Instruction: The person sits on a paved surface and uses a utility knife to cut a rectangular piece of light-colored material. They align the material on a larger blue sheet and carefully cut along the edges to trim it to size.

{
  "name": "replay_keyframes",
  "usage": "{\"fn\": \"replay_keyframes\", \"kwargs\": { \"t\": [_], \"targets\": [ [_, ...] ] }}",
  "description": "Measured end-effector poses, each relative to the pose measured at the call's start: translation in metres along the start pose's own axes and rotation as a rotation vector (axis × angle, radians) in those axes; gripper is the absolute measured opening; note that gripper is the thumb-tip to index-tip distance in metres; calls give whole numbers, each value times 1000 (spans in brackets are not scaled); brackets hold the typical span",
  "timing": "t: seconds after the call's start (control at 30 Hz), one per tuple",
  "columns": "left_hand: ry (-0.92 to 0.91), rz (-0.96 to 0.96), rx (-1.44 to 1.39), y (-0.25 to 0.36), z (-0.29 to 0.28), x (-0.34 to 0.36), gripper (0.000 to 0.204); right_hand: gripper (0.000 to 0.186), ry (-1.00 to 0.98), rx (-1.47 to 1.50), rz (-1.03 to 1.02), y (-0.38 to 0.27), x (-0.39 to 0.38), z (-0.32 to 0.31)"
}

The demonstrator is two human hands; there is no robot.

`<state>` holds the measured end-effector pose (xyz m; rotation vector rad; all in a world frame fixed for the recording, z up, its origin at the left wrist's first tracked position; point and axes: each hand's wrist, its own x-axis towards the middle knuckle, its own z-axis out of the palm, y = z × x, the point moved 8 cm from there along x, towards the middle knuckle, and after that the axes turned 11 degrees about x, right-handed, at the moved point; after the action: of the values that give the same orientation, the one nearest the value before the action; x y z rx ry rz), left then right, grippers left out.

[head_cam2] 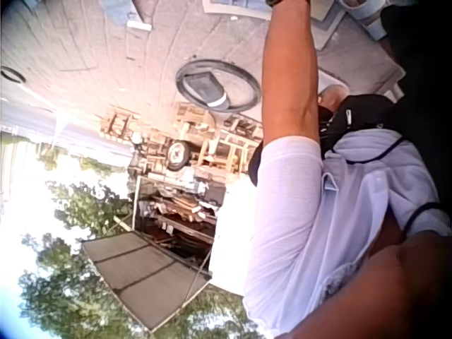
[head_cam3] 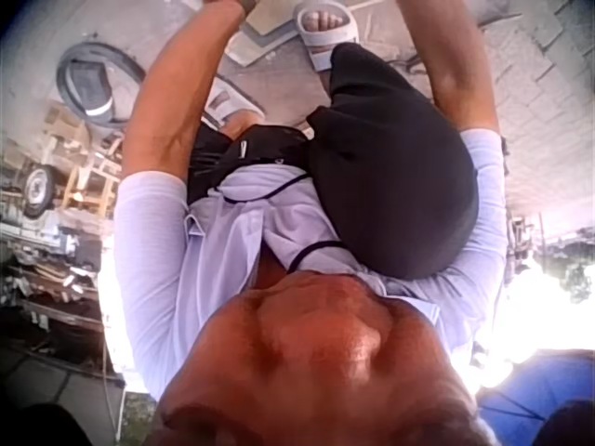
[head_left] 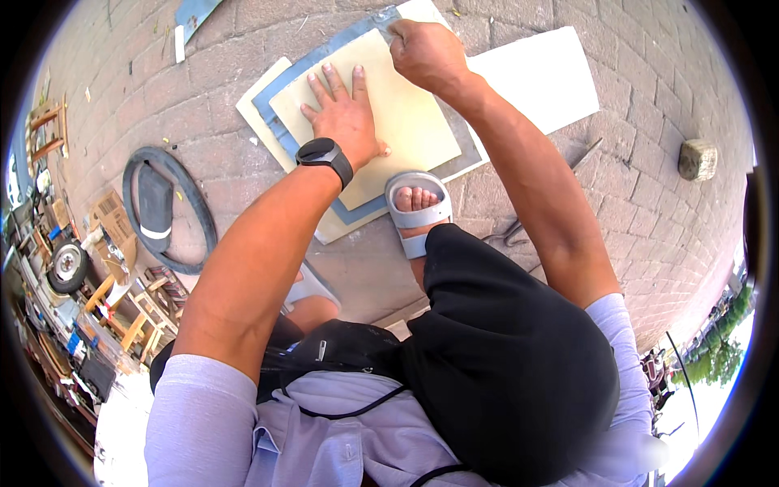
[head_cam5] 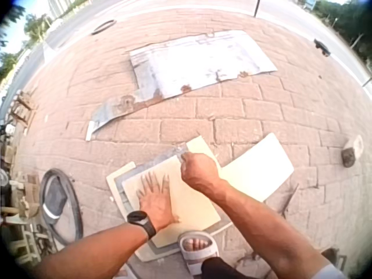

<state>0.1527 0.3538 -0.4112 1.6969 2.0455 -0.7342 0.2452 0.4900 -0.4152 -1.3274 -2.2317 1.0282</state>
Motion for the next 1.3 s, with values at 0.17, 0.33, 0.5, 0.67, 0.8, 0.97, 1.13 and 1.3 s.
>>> {"fn": "replay_keyframes", "kwargs": {
  "t": [0.17, 0.33, 0.5, 0.67, 0.8, 0.97, 1.13, 1.3],
  "targets": [
    [6, 2, -7, -1, 1, 0, 140, 21, -71, -33, 20, 0, 5, 4],
    [15, 5, 0, 0, 1, 0, 140, 27, -286, -184, 97, 1, 16, 13],
    [6, 3, 5, 0, 2, 0, 139, 22, -327, -133, 114, 6, 11, 10],
    [-13, 5, 10, 0, 1, 0, 139, 22, -416, -163, 137, 7, -5, 2],
    [-26, 8, 13, 0, 1, 1, 139, 23, -340, -167, 82, 2, -4, -1],
    [-24, 14, 9, 0, 2, 1, 138, 25, -286, -118, 90, -3, 24, 5],
    [-25, 12, 16, -1, 4, 1, 139, 24, -312, -107, 84, 0, 14, 10],
    [-33, 9, 34, -1, 3, 2, 138, 22, -314, -120, 71, 7, -5, 1]
  ]
}}
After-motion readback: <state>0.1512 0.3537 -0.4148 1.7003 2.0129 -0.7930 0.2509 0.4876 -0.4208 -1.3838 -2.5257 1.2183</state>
